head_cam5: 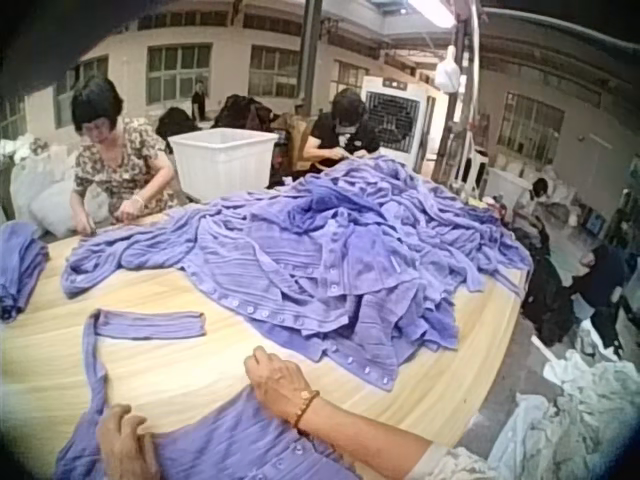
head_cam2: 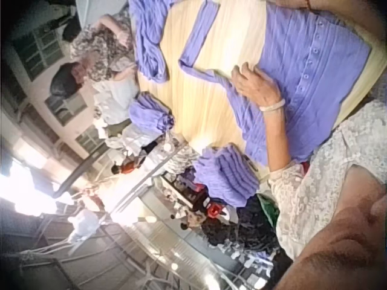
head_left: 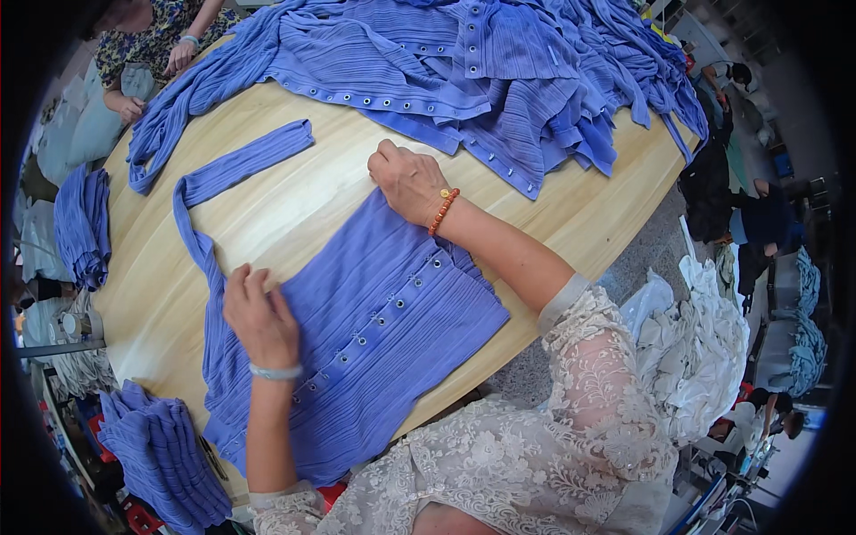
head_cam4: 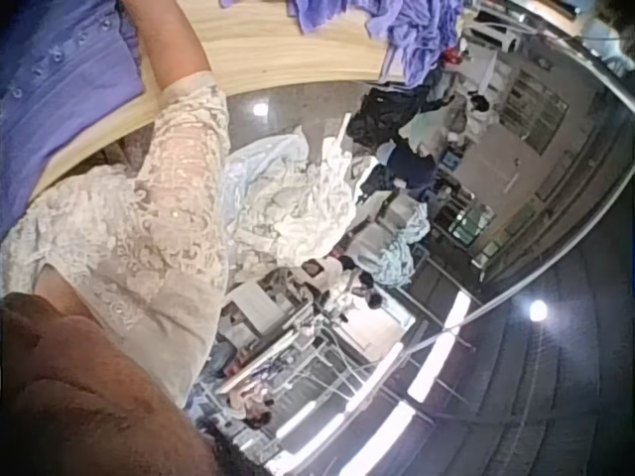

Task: The person trims loose threads on a garment using thread snips, fastens the hooks along the front, and folds the garment on the table by hand.

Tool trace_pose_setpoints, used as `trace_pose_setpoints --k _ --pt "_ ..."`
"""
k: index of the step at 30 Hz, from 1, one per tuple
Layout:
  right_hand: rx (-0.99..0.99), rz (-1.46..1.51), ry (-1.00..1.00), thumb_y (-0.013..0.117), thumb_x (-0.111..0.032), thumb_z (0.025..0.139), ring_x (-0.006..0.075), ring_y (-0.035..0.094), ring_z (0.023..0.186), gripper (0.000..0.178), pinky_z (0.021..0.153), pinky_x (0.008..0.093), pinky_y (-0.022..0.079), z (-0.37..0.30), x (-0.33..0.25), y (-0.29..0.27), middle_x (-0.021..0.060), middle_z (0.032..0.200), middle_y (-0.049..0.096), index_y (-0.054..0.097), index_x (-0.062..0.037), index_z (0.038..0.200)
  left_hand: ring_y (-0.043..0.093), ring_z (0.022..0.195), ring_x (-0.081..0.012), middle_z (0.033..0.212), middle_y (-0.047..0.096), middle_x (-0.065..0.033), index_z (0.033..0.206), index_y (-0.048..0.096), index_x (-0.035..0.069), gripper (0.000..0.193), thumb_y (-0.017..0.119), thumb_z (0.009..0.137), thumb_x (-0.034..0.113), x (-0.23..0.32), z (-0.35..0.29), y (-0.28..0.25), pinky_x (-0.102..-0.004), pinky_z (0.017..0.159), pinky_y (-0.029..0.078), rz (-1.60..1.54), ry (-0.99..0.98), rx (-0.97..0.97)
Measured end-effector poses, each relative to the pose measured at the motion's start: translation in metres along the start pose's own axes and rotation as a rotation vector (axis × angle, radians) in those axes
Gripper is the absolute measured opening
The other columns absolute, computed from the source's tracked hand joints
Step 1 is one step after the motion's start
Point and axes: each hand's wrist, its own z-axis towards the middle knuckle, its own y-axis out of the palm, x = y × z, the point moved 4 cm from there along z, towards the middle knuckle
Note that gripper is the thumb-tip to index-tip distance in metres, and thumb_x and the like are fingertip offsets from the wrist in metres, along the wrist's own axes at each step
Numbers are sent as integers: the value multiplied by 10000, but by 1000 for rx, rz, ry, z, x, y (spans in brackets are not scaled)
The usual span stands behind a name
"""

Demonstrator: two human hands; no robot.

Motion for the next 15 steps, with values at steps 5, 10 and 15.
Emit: trace_pose_setpoints --k 5,10,15 --pt "74 100 32 622 -170 881 282 636 807 73 675 398 520 8 -4 -11 84 863 592 612 -98 870 341 1387 -407 1460 410 -217 1338 501 45 584 704 809 187 129 -32 -10 -531 1144 235 -456 297 -406" --pt "-6 202 -140 747 -351 793 257 602 873 291 749 377 480 -6 -32 -36 52 904 603 665 -123 954 208 1454 -395 1536 304 -213 1429 433 69 769 658 818 476 173 -63 30 -564 1180 106 -413 388 -565" --pt "-147 203 -306 740 -267 786 261 542 901 238 799 374 400 -20 -43 -17 55 922 573 626 -107 920 162 1469 -403 1556 266 -209 1439 430 102 731 625 854 495 187 -66 41 -612 1164 84 -467 403 -579"
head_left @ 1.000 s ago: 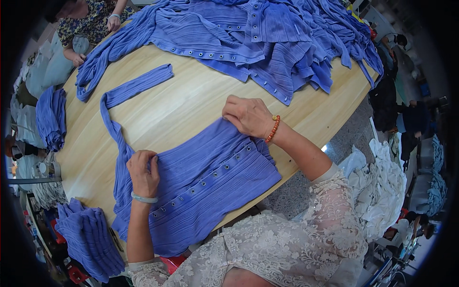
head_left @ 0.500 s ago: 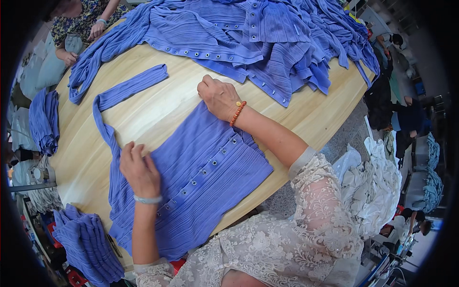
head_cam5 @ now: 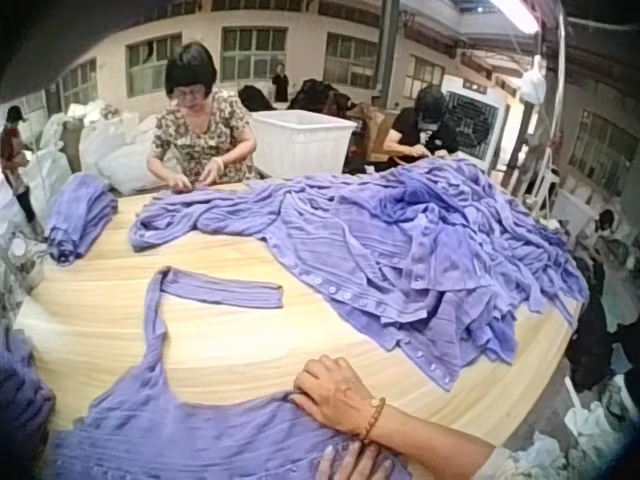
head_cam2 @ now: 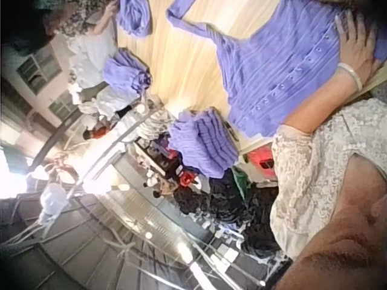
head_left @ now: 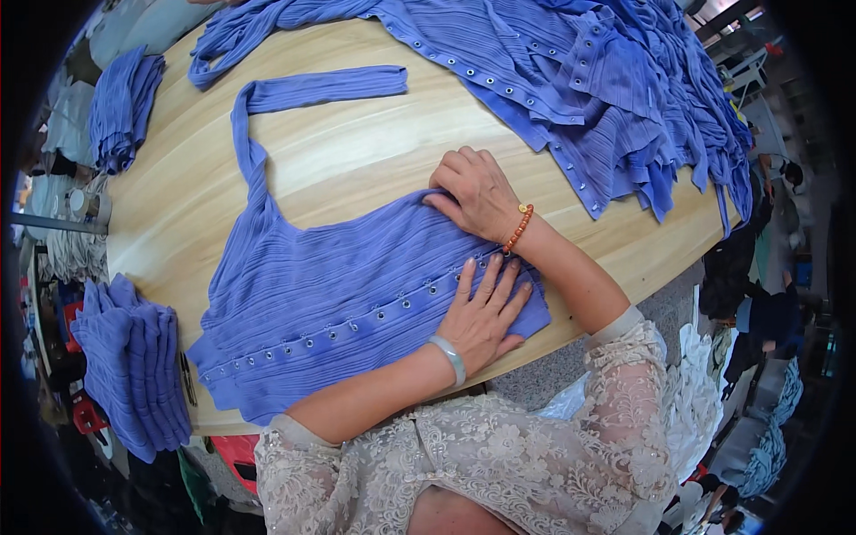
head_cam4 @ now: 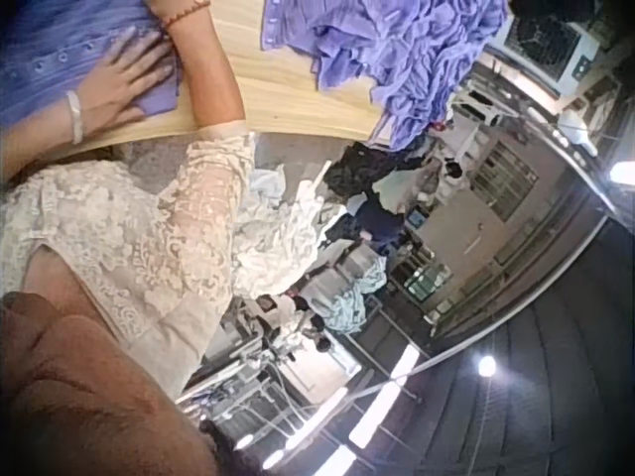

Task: The person trims loose threads on a garment using thread snips, fastens the hooks along the front, and folds the garment on the table by hand.

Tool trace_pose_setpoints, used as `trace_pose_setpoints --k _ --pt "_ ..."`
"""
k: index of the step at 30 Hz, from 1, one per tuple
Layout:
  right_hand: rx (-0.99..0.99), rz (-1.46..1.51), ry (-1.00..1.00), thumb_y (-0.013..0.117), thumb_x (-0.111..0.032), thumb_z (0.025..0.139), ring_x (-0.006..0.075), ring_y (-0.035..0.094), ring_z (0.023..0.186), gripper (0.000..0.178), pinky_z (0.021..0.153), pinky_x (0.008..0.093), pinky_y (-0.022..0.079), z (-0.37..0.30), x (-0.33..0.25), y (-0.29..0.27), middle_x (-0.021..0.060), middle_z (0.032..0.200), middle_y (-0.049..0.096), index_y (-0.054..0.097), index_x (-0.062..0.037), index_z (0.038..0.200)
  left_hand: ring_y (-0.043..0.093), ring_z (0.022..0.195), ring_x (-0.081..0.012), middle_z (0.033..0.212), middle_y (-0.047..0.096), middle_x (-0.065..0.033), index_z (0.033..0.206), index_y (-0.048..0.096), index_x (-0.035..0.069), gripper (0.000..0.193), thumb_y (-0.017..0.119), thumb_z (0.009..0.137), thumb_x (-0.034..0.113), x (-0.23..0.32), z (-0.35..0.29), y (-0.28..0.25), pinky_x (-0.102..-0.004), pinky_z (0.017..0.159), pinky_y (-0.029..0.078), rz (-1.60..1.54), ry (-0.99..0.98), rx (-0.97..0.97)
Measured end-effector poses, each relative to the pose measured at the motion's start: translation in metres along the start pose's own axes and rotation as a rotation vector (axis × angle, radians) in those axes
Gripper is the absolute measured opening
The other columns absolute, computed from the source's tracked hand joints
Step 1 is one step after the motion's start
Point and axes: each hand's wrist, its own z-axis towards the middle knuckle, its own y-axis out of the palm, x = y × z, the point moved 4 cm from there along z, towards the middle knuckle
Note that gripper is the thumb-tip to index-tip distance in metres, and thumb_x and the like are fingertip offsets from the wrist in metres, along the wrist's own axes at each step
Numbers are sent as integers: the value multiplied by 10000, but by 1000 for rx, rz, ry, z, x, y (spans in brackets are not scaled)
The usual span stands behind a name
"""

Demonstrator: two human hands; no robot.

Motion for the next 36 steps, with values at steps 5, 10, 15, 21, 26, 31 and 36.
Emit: trace_pose_setpoints --k 5,10,15,21,26,31,36 --pt "192 -176 -81 694 -127 798 256 551 857 129 774 376 400 24 16 0 56 884 574 594 -92 872 128 1483 -382 1566 245 -205 1460 399 104 733 576 882 519 7 4 9 -608 1169 42 16 34 -43" --pt "133 -184 -28 712 -145 782 247 558 883 172 784 368 417 24 16 2 57 900 570 589 -97 893 153 1475 -386 1544 275 -226 1442 416 84 716 622 866 456 13 11 4 -612 1168 24 -62 58 -29" --pt "108 -33 -65 700 -113 805 284 583 883 153 752 377 452 8 26 -6 85 921 601 598 -67 909 352 1386 -410 1464 399 -217 1348 505 83 580 708 815 189 -13 -15 -56 -580 1126 272 -208 27 257" --pt "108 -60 -10 708 -192 832 254 566 857 148 731 366 432 2 29 -15 49 890 588 627 -102 919 467 1285 -411 1332 548 -169 1244 581 69 414 588 837 -9 -173 -83 -136 -534 1072 349 445 -365 440" --pt "104 -64 -25 698 -193 857 256 609 745 128 631 371 484 5 33 -7 59 799 579 612 -98 866 526 1199 -382 1087 602 -140 931 573 58 117 535 828 20 -258 -114 -160 -465 992 417 528 -352 433" --pt "157 -191 -96 675 -214 883 228 616 718 133 604 346 496 38 31 4 49 776 563 600 -108 851 564 1157 -327 1012 615 -127 960 571 75 123 510 855 52 -293 -103 -176 -429 940 456 815 -393 457" --pt "142 -266 -119 668 -239 888 215 614 726 141 613 327 500 58 45 15 38 791 569 603 -120 851 561 1170 -307 1023 624 -107 978 576 86 129 516 864 79 -306 -84 -176 -418 937 457 908 -458 429"
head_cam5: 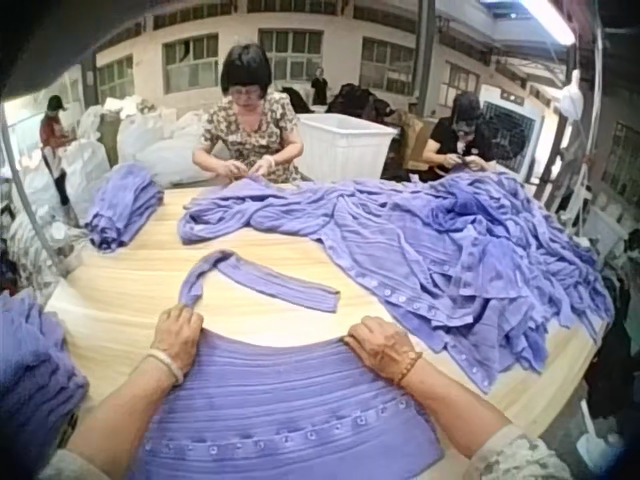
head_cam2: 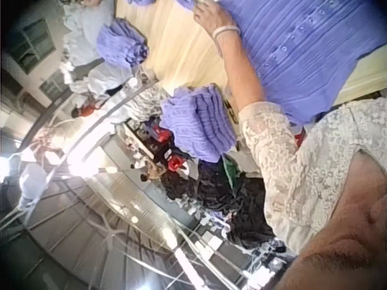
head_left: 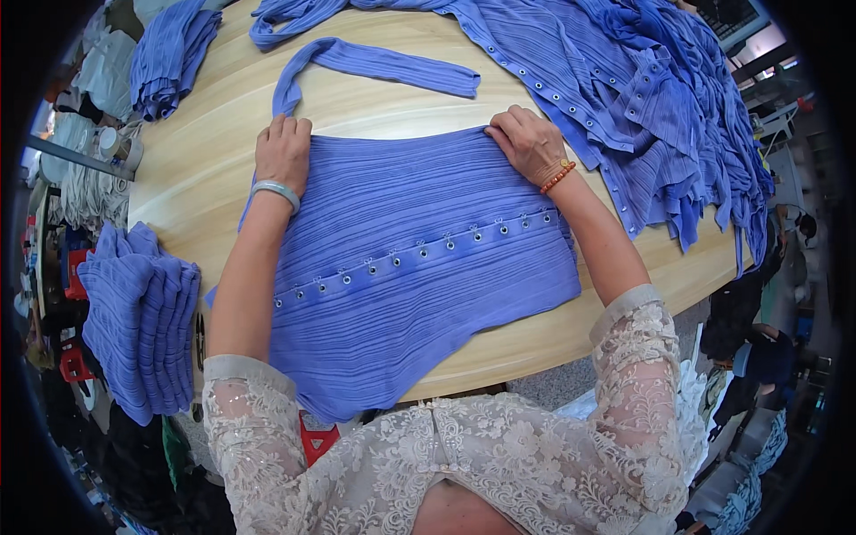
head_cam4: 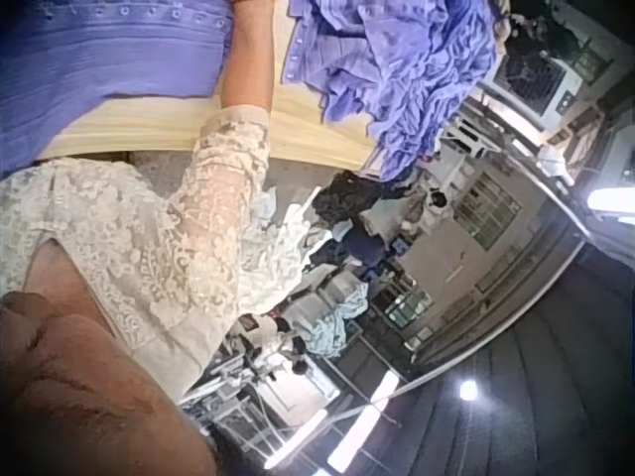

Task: The person trims loose threads on a garment using thread snips, fastens the hooks along the front, and folds the garment on the table by hand.

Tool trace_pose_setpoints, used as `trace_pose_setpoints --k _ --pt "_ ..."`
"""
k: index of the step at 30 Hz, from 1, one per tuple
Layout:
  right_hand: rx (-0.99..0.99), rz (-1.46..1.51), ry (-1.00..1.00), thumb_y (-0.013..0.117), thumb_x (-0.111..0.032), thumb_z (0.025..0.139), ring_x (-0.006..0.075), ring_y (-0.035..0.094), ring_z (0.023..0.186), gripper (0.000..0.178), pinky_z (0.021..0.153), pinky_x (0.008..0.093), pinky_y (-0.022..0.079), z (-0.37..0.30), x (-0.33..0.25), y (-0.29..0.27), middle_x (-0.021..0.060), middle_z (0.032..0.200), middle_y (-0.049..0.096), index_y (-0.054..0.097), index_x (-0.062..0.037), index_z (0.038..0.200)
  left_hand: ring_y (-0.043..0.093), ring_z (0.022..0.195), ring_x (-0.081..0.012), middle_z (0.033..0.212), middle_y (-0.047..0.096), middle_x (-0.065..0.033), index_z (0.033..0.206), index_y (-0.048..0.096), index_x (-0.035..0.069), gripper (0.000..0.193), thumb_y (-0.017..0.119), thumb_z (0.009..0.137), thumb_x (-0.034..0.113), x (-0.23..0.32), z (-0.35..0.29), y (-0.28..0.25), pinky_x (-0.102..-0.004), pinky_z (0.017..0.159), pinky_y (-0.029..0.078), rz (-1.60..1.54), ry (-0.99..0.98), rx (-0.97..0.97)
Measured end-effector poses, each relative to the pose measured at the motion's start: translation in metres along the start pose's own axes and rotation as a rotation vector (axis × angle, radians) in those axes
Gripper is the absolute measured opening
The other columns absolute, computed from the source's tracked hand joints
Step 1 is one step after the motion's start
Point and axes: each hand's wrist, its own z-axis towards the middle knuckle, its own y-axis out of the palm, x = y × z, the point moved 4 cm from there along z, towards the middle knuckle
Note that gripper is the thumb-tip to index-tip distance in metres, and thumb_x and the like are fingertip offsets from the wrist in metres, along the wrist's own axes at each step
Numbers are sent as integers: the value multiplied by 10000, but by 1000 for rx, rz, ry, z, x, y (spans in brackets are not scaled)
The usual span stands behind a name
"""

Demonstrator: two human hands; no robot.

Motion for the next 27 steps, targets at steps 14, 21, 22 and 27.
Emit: trace_pose_setpoints --k 14,21,22,27 --pt "-93 371 175 677 -169 850 373 424 1333 493 1111 482 338 -64 -122 -73 182 1401 487 539 -39 1305 331 1401 -414 1485 402 -214 1389 467 20 584 669 861 165 75 -98 -166 -509 1146 259 -655 -36 -196" --pt "-287 310 238 623 -442 886 332 287 1438 676 1178 500 198 -104 -130 -51 160 1521 370 447 -79 1428 168 1467 -414 1575 232 -219 1497 318 39 908 663 811 524 79 -200 -150 -570 1176 75 -423 -48 -565" --pt "-302 277 237 628 -441 883 333 287 1438 674 1177 498 200 -108 -123 -55 160 1521 372 449 -90 1430 165 1471 -399 1580 222 -217 1501 312 42 946 673 786 544 74 -204 -147 -563 1179 63 -432 -50 -561" --pt "-300 157 290 649 -408 878 340 306 1429 662 1173 498 200 -129 -96 -69 153 1527 370 456 -101 1432 162 1480 -362 1584 214 -204 1508 316 80 925 633 810 598 80 -195 -139 -540 1187 58 -438 -17 -515"
